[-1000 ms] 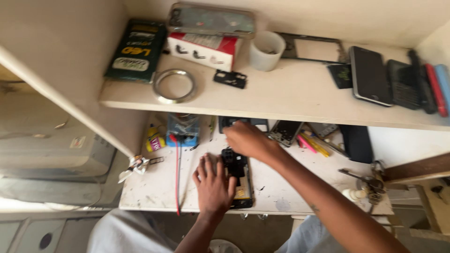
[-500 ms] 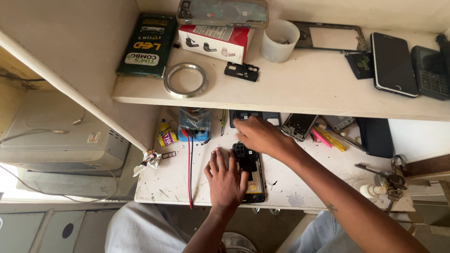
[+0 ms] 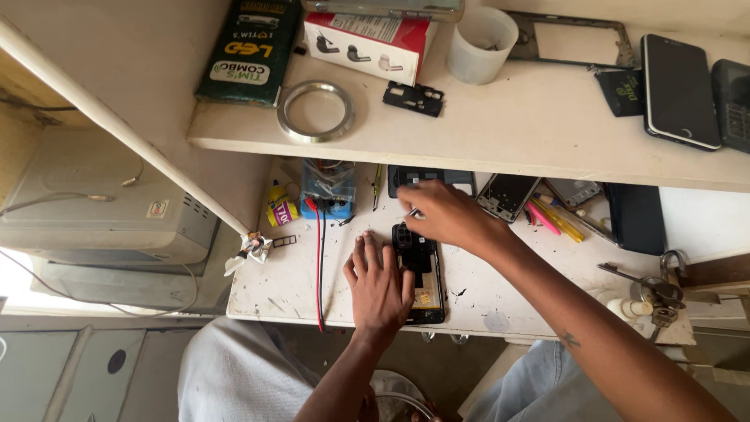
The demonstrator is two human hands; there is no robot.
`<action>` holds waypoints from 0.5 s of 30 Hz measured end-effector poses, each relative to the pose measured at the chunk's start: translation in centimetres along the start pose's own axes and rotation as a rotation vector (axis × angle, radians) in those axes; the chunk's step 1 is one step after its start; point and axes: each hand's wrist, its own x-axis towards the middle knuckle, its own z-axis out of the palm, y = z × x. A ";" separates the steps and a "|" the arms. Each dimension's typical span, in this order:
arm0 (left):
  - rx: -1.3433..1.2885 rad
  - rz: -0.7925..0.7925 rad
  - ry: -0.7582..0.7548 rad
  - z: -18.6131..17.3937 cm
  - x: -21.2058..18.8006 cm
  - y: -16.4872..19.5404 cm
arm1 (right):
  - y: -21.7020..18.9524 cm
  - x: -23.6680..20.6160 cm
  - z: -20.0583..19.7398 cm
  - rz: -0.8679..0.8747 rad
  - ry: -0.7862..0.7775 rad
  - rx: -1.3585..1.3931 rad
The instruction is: The person repairs a disassembled smartphone at a small workbench, holding the phone steady with one hand while using a screwdriver and tweezers to work on internal components. They reposition the phone, pry at parts, and handle small components from the cluttered bench throughout the clip.
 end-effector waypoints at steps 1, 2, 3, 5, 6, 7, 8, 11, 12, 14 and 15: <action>-0.009 0.003 0.010 -0.1 0.0 0.0 | -0.1 0.0 0.0 0.061 0.002 -0.024; -0.017 0.008 0.019 -0.2 0.0 0.0 | -0.2 0.0 -0.1 0.123 0.006 -0.047; -0.024 0.013 0.028 -0.2 0.0 0.0 | -0.3 0.1 -0.1 0.076 0.030 -0.015; -0.034 0.012 0.023 -0.4 0.0 0.0 | -0.6 0.3 -0.4 -0.020 0.077 0.048; -0.039 0.011 0.020 -0.5 0.0 0.0 | -0.7 0.5 -0.5 -0.094 0.104 0.064; -0.051 0.012 0.027 -0.5 0.0 0.0 | -0.9 0.7 -0.7 -0.168 0.130 0.081; -0.063 0.014 0.033 -0.6 0.0 0.0 | -1.1 0.8 -0.8 -0.242 0.156 0.099; -0.075 0.015 0.036 -0.7 -0.1 0.0 | -1.4 0.9 -0.8 0.458 -0.188 0.138; -0.075 0.015 0.035 -0.7 -0.1 0.0 | -1.4 1.0 -0.7 0.322 -0.106 0.092; -0.075 0.017 0.043 -0.6 -0.1 0.0 | -1.2 1.0 -0.4 0.046 0.057 0.000; -0.073 0.015 0.048 -0.5 0.0 0.0 | -1.0 0.9 -0.4 -0.039 0.081 0.019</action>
